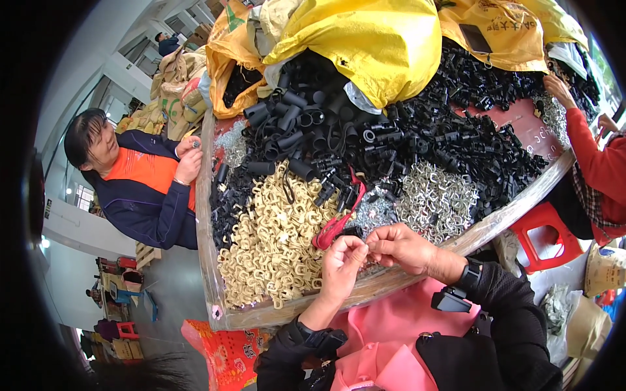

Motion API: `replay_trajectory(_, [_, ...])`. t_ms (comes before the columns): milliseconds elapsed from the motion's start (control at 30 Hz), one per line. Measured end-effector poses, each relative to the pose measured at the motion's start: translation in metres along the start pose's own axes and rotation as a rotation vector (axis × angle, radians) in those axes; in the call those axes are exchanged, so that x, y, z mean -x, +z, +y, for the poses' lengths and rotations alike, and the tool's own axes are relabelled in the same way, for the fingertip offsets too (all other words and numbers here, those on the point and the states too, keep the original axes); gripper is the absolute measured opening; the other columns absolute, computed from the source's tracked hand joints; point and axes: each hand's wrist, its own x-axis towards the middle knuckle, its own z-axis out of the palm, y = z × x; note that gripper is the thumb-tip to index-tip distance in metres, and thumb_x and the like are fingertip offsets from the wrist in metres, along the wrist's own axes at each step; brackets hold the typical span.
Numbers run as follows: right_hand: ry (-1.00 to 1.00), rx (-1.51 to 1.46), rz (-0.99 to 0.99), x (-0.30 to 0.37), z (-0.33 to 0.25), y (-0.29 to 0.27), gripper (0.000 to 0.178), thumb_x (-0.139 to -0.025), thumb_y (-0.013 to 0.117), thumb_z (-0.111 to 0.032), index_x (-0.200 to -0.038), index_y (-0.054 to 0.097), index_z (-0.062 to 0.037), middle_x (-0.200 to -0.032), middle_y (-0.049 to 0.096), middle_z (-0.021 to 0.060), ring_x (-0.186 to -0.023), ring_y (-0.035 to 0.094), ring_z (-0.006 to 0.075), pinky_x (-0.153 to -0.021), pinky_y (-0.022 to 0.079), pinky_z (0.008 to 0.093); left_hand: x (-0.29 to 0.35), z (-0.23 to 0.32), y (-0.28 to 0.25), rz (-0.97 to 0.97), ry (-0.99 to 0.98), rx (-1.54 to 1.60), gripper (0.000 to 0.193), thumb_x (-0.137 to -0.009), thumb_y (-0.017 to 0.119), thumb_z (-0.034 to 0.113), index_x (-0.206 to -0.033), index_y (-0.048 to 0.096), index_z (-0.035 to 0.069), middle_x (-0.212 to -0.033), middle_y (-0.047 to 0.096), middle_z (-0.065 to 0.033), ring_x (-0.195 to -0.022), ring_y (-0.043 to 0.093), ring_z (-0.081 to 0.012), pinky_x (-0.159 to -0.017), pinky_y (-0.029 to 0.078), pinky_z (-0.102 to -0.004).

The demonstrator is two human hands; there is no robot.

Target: The person assembles components by hand, picking up a black plastic housing and inserting a small metal pin and a spring into it. They then fit a beige plastic clip onto the assembly and slide a larger black plastic sleeve over the parts.

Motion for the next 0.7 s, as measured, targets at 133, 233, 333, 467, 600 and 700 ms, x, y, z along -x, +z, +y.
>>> replay_trajectory(133, [-0.004,-0.109,-0.022,0.0,0.001,-0.001,0.015,-0.083,0.051,-0.014,-0.079,0.055,0.0,-0.066,0.052,0.0008,-0.052,0.044,0.0056,-0.046,0.035,0.0172,-0.003,-0.002,-0.003,-0.017,0.098,-0.139,0.011,-0.081,0.055,0.013,-0.08,0.053,0.003,-0.065,0.052,0.0023,-0.056,0.045,-0.0027,-0.052,0.037,-0.0159])
replay_trajectory(233, [-0.016,-0.073,-0.02,0.001,0.001,0.002,0.015,-0.083,0.051,-0.014,-0.08,0.055,-0.0005,-0.065,0.052,-0.0003,-0.053,0.046,0.0064,-0.046,0.036,0.0187,-0.003,-0.005,-0.004,0.012,0.043,-0.153,0.011,-0.082,0.055,0.013,-0.08,0.053,0.003,-0.065,0.052,0.0024,-0.056,0.045,-0.0027,-0.051,0.037,-0.0157])
replay_trajectory(333, [-0.322,0.435,0.057,0.002,-0.002,0.005,0.014,-0.083,0.052,-0.014,-0.079,0.054,-0.0002,-0.064,0.051,-0.0006,-0.057,0.048,0.0074,-0.049,0.039,0.0209,-0.002,-0.004,-0.001,0.038,0.003,-0.154,0.014,-0.082,0.055,0.015,-0.079,0.053,0.002,-0.064,0.052,0.002,-0.056,0.045,-0.0027,-0.051,0.038,-0.016])
replay_trajectory(467, [-0.772,1.1,0.157,0.009,-0.013,0.01,0.014,-0.083,0.052,-0.014,-0.077,0.052,-0.0004,-0.063,0.05,-0.0015,-0.059,0.048,0.0069,-0.052,0.04,0.022,-0.001,0.001,0.003,0.032,-0.038,-0.119,0.017,-0.083,0.054,0.017,-0.079,0.053,0.001,-0.063,0.052,0.0014,-0.056,0.046,-0.0028,-0.05,0.038,-0.0166])
replay_trajectory(600, [-0.406,0.629,0.031,0.016,-0.011,0.003,0.013,-0.084,0.051,-0.013,-0.076,0.051,-0.0023,-0.063,0.049,-0.0023,-0.057,0.046,0.0056,-0.051,0.038,0.0205,0.003,0.005,0.005,-0.045,-0.036,-0.096,0.014,-0.083,0.053,0.016,-0.08,0.053,0.002,-0.063,0.051,0.0024,-0.055,0.044,-0.0026,-0.05,0.036,-0.0162])
replay_trajectory(700, [-0.267,0.383,-0.044,0.019,-0.013,-0.001,0.013,-0.084,0.051,-0.012,-0.075,0.052,-0.0026,-0.063,0.05,-0.0017,-0.056,0.045,0.0055,-0.05,0.037,0.0199,0.003,0.005,0.006,-0.086,0.019,-0.127,0.014,-0.083,0.053,0.016,-0.08,0.053,0.002,-0.063,0.05,0.0029,-0.056,0.044,-0.0025,-0.05,0.036,-0.0164])
